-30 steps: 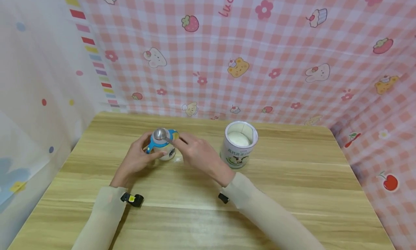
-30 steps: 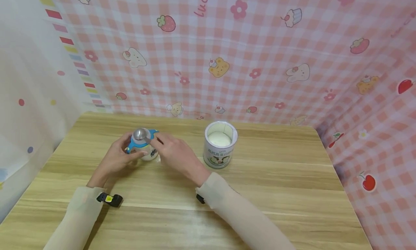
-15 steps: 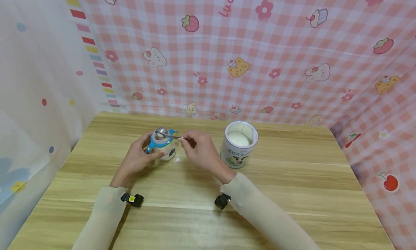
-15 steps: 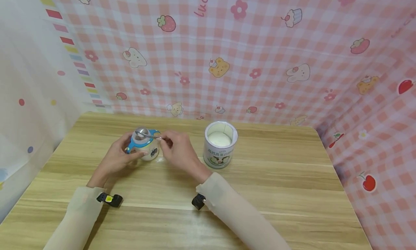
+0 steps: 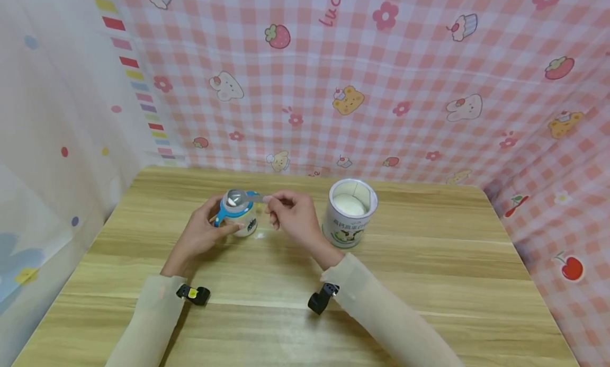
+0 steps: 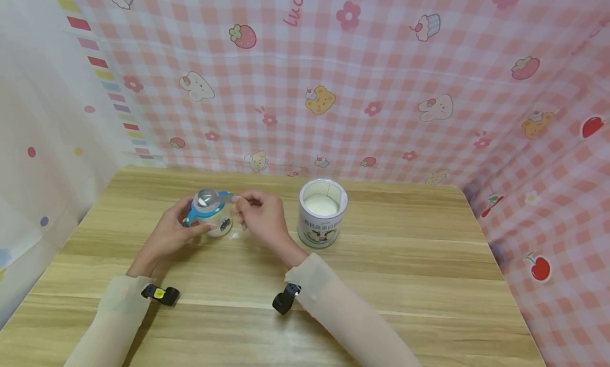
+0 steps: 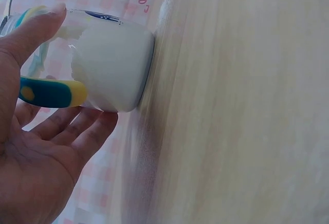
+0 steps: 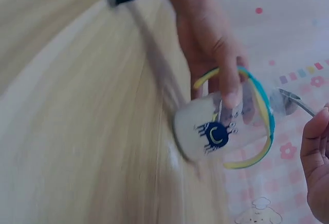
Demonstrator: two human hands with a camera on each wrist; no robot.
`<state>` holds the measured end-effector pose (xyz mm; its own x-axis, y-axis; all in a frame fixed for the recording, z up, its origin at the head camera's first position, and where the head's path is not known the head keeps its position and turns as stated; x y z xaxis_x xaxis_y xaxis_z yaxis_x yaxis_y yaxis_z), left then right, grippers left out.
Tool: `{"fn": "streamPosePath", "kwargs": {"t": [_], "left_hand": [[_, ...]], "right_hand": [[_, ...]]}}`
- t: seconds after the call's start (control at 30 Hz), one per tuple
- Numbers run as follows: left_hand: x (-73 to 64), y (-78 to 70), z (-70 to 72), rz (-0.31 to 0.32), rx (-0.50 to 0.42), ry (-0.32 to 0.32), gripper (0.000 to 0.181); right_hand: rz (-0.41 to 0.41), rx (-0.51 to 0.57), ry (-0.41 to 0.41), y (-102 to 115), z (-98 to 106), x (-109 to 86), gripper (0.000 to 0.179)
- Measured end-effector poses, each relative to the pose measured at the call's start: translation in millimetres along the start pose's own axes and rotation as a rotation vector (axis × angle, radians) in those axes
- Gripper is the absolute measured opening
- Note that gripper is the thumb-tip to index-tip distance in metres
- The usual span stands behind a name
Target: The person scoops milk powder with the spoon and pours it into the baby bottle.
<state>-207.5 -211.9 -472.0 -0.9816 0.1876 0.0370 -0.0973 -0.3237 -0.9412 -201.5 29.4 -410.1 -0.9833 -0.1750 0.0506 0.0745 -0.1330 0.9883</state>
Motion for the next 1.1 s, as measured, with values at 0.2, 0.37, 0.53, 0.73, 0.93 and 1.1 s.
{"fn": "streamPosePath", "kwargs": {"t": [0.2,0.37,0.53,0.73,0.93,1.1], "left_hand": [[0.5,1.1,-0.1,-0.002,-0.011,0.005,0.072],[-0.1,1.8,0.4,-0.012,-0.034,0.005,0.070],[-0.3,1.1,0.2,-0.015,-0.046,0.007,0.072],[-1.6,-1.2,1.4,-0.009,-0.061,0.001,0.082],[-1.3,-12.8,5.3,-0.061,-0.088,-0.031,0.090],[-0.3,-29.0,7.0,-0.137,-0.060,-0.056,0.091]], "right_hand": [[-0.135,0.112,-0.036,10,6,-1.8,0.015],[-0.151,0.192,-0.017,18,12,-3.6,0.016],[-0.139,0.206,-0.017,23,21,-7.6,0.016],[-0.104,0.208,-0.022,25,38,-14.2,0.017],[-0.071,0.242,-0.042,30,57,-17.1,0.018],[-0.056,0.254,-0.064,32,74,-19.3,0.020]]}}
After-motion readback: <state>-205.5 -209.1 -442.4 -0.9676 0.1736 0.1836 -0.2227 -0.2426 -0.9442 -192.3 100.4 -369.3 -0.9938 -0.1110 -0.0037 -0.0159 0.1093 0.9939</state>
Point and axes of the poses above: each hand's wrist, its own x-axis towards the middle knuckle, its own z-axis out of the back of the hand, y = z × x, the point moved 1 cm from there along x, towards the middle knuckle, and after that the axes turned 5 degrees about -x, right-handed, at the moved point
